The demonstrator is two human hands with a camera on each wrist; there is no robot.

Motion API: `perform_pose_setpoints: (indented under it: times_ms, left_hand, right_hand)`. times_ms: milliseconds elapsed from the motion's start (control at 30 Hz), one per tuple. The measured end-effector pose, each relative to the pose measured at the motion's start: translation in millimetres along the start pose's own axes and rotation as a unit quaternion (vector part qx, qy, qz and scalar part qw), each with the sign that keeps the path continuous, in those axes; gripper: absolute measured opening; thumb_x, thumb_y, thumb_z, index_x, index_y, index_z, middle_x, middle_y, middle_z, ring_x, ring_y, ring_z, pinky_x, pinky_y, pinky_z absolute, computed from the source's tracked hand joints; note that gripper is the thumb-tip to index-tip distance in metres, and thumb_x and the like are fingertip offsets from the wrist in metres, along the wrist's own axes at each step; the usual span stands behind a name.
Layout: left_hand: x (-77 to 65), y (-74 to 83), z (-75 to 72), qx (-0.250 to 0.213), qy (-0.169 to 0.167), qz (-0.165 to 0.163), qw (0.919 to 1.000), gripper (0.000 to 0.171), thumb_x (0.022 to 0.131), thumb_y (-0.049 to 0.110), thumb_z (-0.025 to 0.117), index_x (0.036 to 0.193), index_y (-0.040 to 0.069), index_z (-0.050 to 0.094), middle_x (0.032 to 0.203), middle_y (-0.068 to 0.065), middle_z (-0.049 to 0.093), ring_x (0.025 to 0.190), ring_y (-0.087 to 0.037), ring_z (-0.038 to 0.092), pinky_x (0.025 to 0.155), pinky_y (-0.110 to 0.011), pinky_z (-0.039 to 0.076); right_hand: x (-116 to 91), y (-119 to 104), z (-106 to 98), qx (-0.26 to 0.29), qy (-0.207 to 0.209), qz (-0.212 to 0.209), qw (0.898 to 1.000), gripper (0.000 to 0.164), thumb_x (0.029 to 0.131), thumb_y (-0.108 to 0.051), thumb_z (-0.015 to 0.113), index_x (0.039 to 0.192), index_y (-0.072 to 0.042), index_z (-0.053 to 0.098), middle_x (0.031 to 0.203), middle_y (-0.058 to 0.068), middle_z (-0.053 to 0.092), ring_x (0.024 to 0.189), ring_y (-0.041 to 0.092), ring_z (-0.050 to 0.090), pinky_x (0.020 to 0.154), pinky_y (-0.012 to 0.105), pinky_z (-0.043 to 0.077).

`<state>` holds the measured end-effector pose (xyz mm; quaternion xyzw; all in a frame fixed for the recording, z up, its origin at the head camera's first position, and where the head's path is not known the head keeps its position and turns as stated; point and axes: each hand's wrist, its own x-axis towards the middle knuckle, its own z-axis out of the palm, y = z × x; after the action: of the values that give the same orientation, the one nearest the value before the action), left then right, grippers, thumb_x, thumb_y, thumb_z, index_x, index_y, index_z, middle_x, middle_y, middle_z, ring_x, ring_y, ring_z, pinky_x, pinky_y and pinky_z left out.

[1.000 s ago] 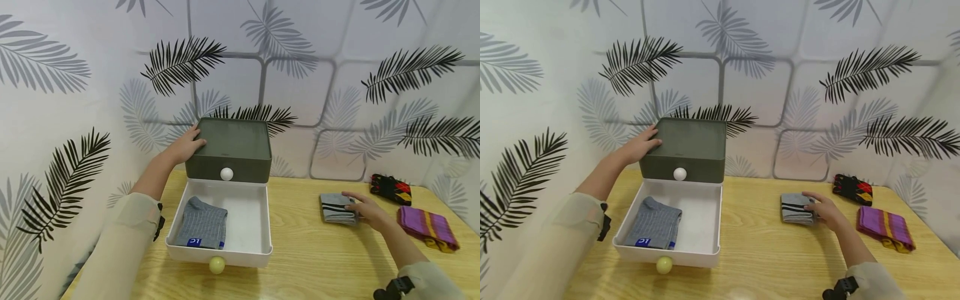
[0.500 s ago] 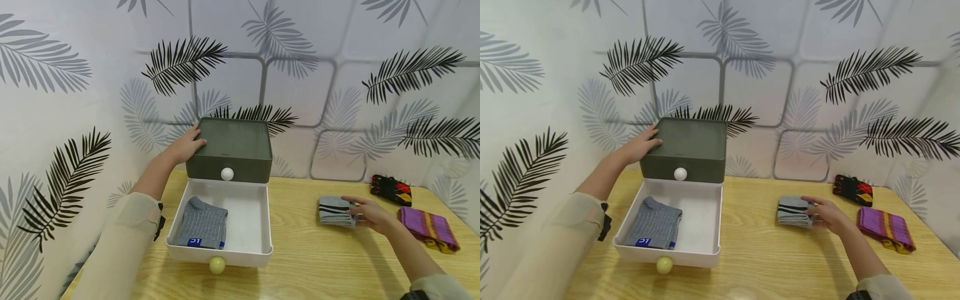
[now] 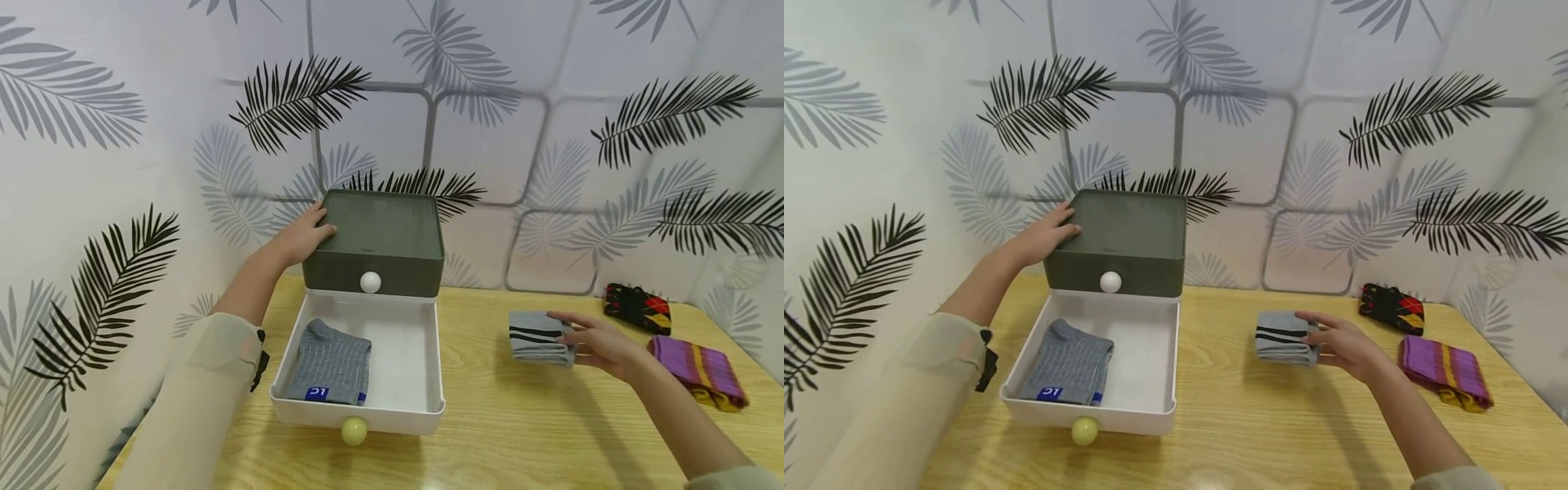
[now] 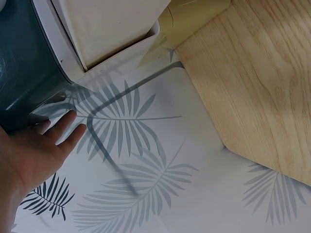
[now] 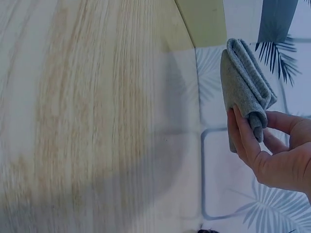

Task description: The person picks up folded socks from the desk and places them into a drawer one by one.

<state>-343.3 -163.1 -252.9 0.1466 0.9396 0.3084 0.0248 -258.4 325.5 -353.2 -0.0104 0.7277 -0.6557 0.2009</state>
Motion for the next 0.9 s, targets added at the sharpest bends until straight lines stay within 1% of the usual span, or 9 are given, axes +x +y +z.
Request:
perform_pose_setpoints:
  times_ms: [167,300,433,567,633,667,733,800,900]
  left_hand:
    - [0.0,1.2,0.0,0.002,0.000,0.002,1.0000,0.060,0.101,0.031,0.031,0.146,-0.003,0.010,0.152,-0.014,-0.005,0.137,-0.029,-0.003,0.108,-0.047,0.006]
    - [0.0,1.1,-0.1,0.002,0.000,0.003,1.0000,0.060,0.101,0.031,0.031,0.146,-0.003,0.010,0.152,-0.014,-0.005,0.137,-0.029,-0.003,0.108,-0.047,0.006]
    - [-0.2,0.3,-0.2,0.000,-0.001,0.004,1.0000,0.060,0.101,0.030,0.031,0.146,-0.003,0.010,0.152,-0.014,-0.005,0.137,-0.029,-0.004,0.108,-0.047,0.005]
    - [-0.6,1.3,-0.7,0.000,0.000,0.004,1.0000,0.060,0.101,0.030,0.031,0.146,-0.003,0.010,0.152,-0.015,-0.005,0.137,-0.029,-0.003,0.108,-0.047,0.006]
    - [-0.9,2.1,-0.7,0.000,0.000,0.004,1.0000,0.060,0.101,0.030,0.031,0.146,-0.003,0.010,0.152,-0.015,-0.005,0.137,-0.030,-0.003,0.108,-0.047,0.006]
    - [-1.2,2.5,-0.7,-0.001,0.001,0.005,1.0000,0.060,0.101,0.030,0.031,0.146,-0.003,0.010,0.152,-0.015,-0.004,0.137,-0.030,-0.003,0.108,-0.047,0.006]
    - [-1.4,2.9,-0.6,-0.003,0.001,0.005,1.0000,0.060,0.101,0.030,0.031,0.146,-0.003,0.010,0.152,-0.015,-0.004,0.137,-0.029,-0.003,0.108,-0.047,0.006]
    - [-1.3,2.9,-0.1,-0.006,0.002,0.006,1.0000,0.060,0.101,0.030,0.031,0.146,-0.003,0.010,0.152,-0.015,-0.004,0.137,-0.030,-0.003,0.108,-0.047,0.006]
    - [-1.3,2.6,0.3,-0.010,0.002,0.006,0.9999,0.060,0.101,0.030,0.031,0.146,-0.004,0.010,0.152,-0.015,-0.004,0.137,-0.030,-0.002,0.108,-0.047,0.007]
  right_hand:
    - [-7,-9,12,-0.002,-0.022,-0.020,1.000,0.041,0.091,-0.007,0.057,0.124,-0.030,0.057,0.116,0.008,0.045,0.095,0.018,0.057,0.081,0.036,0.049]
    - [-13,-19,24,-0.014,-0.043,-0.032,0.998,0.046,0.092,-0.007,0.056,0.133,-0.027,0.050,0.115,0.005,0.049,0.096,0.018,0.057,0.081,0.037,0.048]
    - [-20,-30,36,-0.037,-0.061,-0.040,0.997,0.051,0.093,-0.009,0.055,0.139,-0.025,0.042,0.120,0.006,0.045,0.098,0.017,0.055,0.082,0.037,0.047]
    - [-27,-39,48,-0.038,-0.073,-0.049,0.995,0.050,0.093,-0.010,0.055,0.139,-0.025,0.043,0.121,0.005,0.045,0.098,0.016,0.054,0.081,0.037,0.047]
    - [-30,-42,55,-0.038,-0.075,-0.052,0.995,0.051,0.093,-0.010,0.055,0.140,-0.023,0.042,0.123,0.005,0.043,0.100,0.016,0.052,0.081,0.037,0.048]
    - [-31,-44,59,-0.035,-0.076,-0.052,0.995,0.052,0.092,-0.010,0.056,0.141,-0.022,0.041,0.125,0.008,0.043,0.101,0.016,0.052,0.081,0.037,0.048]
    - [-35,-48,67,-0.035,-0.077,-0.052,0.995,0.055,0.092,-0.010,0.056,0.143,-0.019,0.038,0.135,0.015,0.035,0.105,0.017,0.049,0.082,0.038,0.048]
    - [-38,-52,74,-0.042,-0.078,-0.053,0.995,0.057,0.092,-0.010,0.057,0.144,-0.017,0.035,0.143,0.019,0.022,0.110,0.018,0.045,0.083,0.038,0.047]
    - [-43,-57,83,-0.049,-0.083,-0.059,0.994,0.057,0.092,-0.011,0.057,0.144,-0.016,0.035,0.148,0.022,0.006,0.114,0.019,0.041,0.082,0.036,0.048]
